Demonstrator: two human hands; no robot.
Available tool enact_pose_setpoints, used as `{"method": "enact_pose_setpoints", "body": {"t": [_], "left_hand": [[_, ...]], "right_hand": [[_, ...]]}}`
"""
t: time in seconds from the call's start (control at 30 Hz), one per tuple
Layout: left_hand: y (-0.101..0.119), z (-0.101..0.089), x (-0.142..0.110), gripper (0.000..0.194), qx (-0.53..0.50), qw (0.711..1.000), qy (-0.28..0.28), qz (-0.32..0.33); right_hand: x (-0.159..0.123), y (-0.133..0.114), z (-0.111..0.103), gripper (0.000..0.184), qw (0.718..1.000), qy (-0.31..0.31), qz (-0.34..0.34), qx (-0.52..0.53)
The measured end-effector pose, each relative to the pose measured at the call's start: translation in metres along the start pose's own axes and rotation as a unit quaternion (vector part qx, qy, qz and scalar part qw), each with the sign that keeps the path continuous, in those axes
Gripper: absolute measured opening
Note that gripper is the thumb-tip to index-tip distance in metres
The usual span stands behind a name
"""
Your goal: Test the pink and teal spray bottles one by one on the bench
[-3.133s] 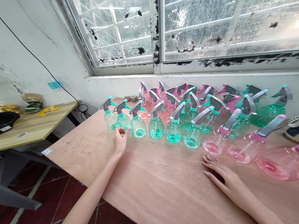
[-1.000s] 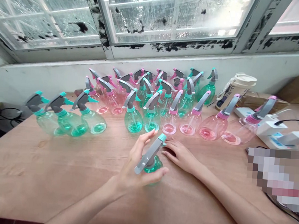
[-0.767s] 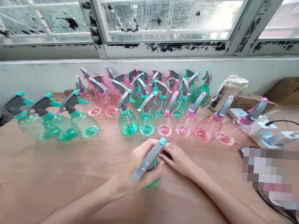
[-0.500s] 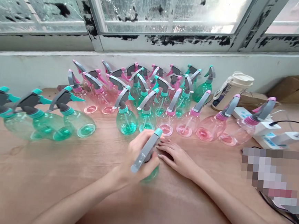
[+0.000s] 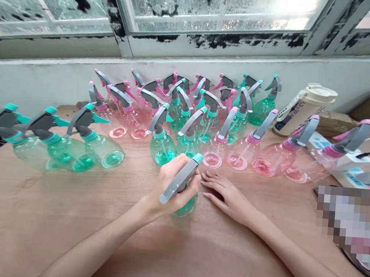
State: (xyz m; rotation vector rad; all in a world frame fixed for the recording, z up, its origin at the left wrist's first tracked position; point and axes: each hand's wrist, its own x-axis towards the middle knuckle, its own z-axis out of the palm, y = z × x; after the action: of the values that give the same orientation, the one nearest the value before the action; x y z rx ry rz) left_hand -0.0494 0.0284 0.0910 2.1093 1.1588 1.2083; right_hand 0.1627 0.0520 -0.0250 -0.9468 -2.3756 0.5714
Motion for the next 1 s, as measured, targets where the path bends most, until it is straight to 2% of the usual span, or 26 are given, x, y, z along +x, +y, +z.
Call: {"method": "enact_pose_setpoints", "body": {"t": [0.1, 0.2, 0.37, 0.5, 0.83, 1.0], "left_hand": [[0.0, 0.0, 0.0, 0.012, 0.003, 1.0, -0.003, -0.004], [-0.004, 0.0, -0.001, 0.004, 0.0, 1.0, -0.007, 0.0], [-0.005, 0.001, -0.004, 0.025, -0.001, 1.0, -0.007, 0.006], [-0.003, 0.002, -0.007, 0.037, -0.014, 1.0, -0.012, -0.018], [-0.011, 0.005, -0.009, 0.035, -0.058, 0.998, -0.012, -0.01], [-0.009, 0.004, -0.009, 0.033, -0.061, 0.998, -0.012, -0.016]], "right_hand": [[0.0, 0.0, 0.0, 0.035, 1.0, 0.003, -0.004, -0.001], [0.0, -0.001, 0.001, 0.035, 1.0, 0.007, -0.006, -0.008], [-0.002, -0.001, 0.002, 0.037, 0.999, 0.013, -0.01, -0.027], [-0.004, -0.002, 0.003, 0.039, 0.999, 0.019, -0.014, -0.036], [-0.007, -0.005, 0.004, 0.038, 0.996, 0.03, -0.012, -0.079], [-0.008, -0.006, 0.003, 0.039, 0.997, 0.036, -0.006, -0.062]]}}
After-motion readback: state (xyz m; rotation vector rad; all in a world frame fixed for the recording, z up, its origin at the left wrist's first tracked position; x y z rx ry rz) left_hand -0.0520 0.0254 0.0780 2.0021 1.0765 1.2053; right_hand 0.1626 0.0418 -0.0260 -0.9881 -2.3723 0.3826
